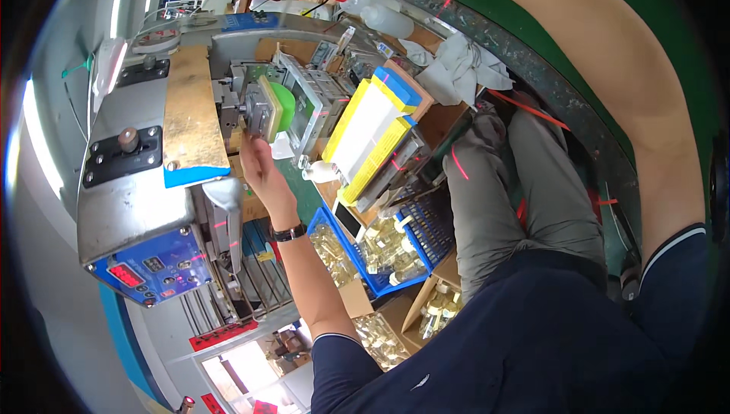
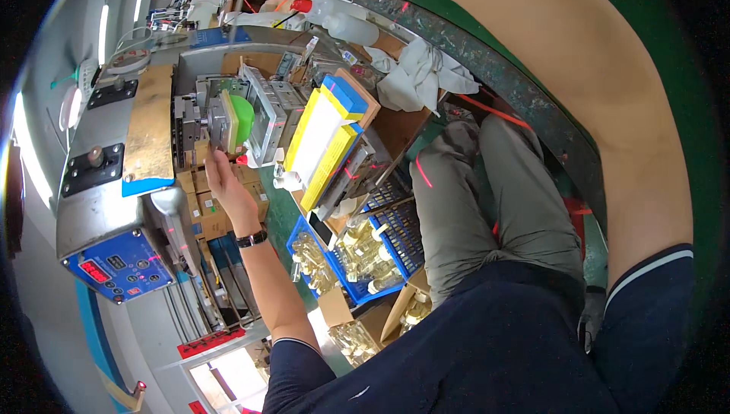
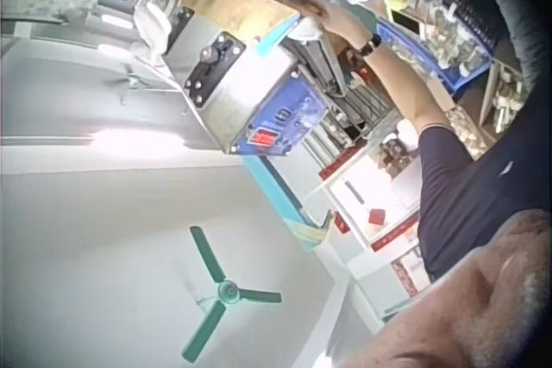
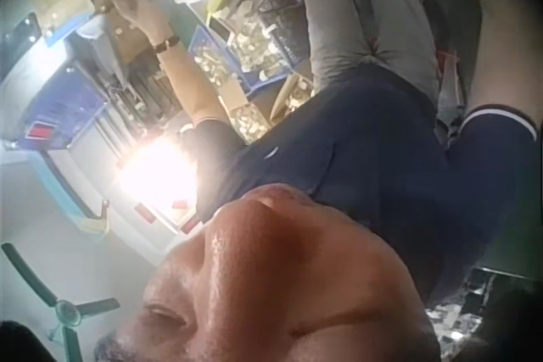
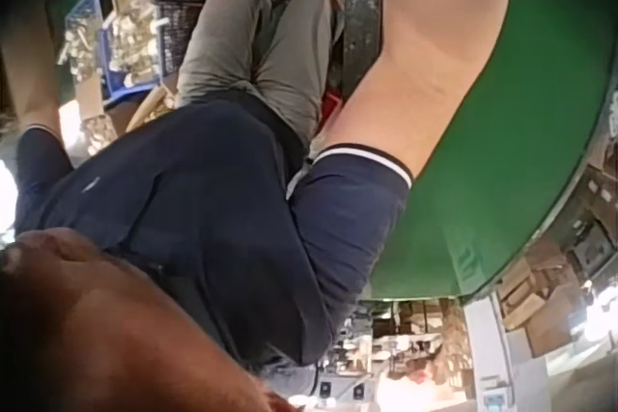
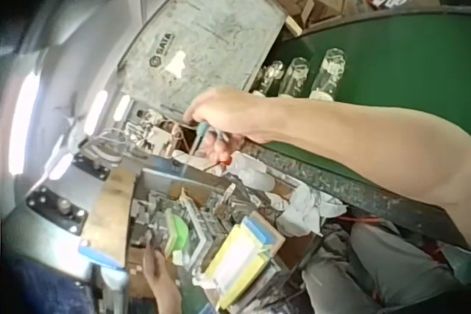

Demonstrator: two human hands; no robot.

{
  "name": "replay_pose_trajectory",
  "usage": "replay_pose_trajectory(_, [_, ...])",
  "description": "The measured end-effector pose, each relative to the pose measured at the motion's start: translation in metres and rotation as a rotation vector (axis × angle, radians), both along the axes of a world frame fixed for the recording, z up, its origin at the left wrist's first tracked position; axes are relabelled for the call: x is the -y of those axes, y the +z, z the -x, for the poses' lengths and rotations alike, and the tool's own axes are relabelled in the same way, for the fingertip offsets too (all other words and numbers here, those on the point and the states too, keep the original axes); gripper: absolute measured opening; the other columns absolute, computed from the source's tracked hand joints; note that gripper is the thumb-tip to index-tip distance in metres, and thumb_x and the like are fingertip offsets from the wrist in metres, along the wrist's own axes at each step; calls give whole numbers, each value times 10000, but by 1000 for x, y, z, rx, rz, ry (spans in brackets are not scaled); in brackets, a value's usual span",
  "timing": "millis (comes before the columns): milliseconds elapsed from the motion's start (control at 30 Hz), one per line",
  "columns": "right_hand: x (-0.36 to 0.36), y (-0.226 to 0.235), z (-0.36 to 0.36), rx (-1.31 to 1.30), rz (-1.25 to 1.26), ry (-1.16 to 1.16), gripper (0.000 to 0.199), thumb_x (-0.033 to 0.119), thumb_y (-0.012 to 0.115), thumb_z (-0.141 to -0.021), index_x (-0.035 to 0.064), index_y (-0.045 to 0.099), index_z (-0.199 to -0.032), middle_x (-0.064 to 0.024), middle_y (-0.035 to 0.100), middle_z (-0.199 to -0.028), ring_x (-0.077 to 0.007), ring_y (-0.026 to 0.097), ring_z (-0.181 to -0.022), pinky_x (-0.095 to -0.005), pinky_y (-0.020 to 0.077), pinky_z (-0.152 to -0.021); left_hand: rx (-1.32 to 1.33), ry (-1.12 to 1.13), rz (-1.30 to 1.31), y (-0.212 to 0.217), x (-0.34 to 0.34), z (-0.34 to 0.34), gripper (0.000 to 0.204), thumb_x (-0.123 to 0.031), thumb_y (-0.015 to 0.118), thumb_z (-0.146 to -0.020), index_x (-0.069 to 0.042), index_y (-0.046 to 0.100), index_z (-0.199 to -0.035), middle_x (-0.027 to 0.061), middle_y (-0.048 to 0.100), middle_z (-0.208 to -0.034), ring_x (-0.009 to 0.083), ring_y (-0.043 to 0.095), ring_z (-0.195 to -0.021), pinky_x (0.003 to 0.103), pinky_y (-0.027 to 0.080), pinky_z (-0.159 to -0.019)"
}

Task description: Labeling bottles by manually applying tape and placing them into a processing machine.

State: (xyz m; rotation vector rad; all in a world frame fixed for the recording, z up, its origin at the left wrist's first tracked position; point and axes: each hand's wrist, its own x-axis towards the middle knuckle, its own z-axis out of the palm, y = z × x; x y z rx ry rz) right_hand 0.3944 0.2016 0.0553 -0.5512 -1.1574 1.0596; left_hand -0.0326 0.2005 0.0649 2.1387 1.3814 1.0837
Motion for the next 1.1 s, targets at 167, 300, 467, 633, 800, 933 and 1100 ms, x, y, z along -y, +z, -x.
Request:
replay_pose_trajectory(167, [60, 14, 15, 26, 272, 2, 365, 134, 495, -1077, -129, 565, -1320, -197, 688, -870, -242, 689, -634, -375, 634, -600, 46, -15, -32, 4, 24, -2, 412, -108, 597, -1103, -15, 579, -1504, 91, 646, -1440, 193, 603, -1237, 302, 451, -1103])
replay_pose_trajectory(300, [81, 37, 27, 4, 338, 42, 298, 171, 566, -1054, -98, 632, -1164, -201, 697, -832, -269, 713, -660, -390, 646, -626, 1, -9, -51, 12, 38, -10, 418, -124, 590, -1115, 9, 576, -1512, 104, 655, -1443, 199, 621, -1248, 295, 463, -1096])
replay_pose_trajectory(467, [63, 38, 33, -41, 318, 113, 267, 202, 650, -1013, -60, 693, -1044, -192, 715, -806, -279, 722, -673, -396, 643, -636, -63, 10, -51, 12, 42, -20, 416, -164, 571, -1135, 36, 580, -1500, 119, 667, -1435, 208, 640, -1250, 295, 479, -1080])
replay_pose_trajectory(633, [35, 22, 56, 45, 278, 221, 437, 350, 795, -932, -65, 745, -1061, -147, 784, -887, -268, 784, -837, -366, 656, -790, -42, 2, -94, 5, 24, -23, 426, -186, 573, -1134, 32, 576, -1500, 126, 666, -1430, 218, 639, -1241, 300, 483, -1068])
replay_pose_trajectory(800, [27, -1, 78, -7, 293, 209, 305, 227, 822, -954, -11, 714, -1112, -99, 729, -858, -132, 598, -618, -227, 465, -569, -65, -2, -132, 1, 4, -29, 456, -247, 577, -1137, 32, 567, -1498, 141, 669, -1410, 223, 637, -1221, 306, 485, -1048])
replay_pose_trajectory(933, [6, -14, 93, 114, 224, 91, 288, 214, 828, -949, -9, 722, -1097, -96, 735, -860, -149, 615, -642, -233, 470, -590, -98, 30, -98, 2, -6, -37, 513, -305, 595, -1126, 32, 543, -1510, 167, 661, -1403, 236, 642, -1192, 320, 496, -1027])
replay_pose_trajectory(1100, [-20, -24, 106, 351, -85, -245, 219, 171, 810, -958, 17, 735, -1095, -61, 737, -858, -136, 607, -662, -248, 464, -609, -65, 103, -43, -3, -13, -44, 619, -403, 619, -1097, 32, 508, -1523, 210, 641, -1408, 271, 653, -1145, 350, 515, -1005])
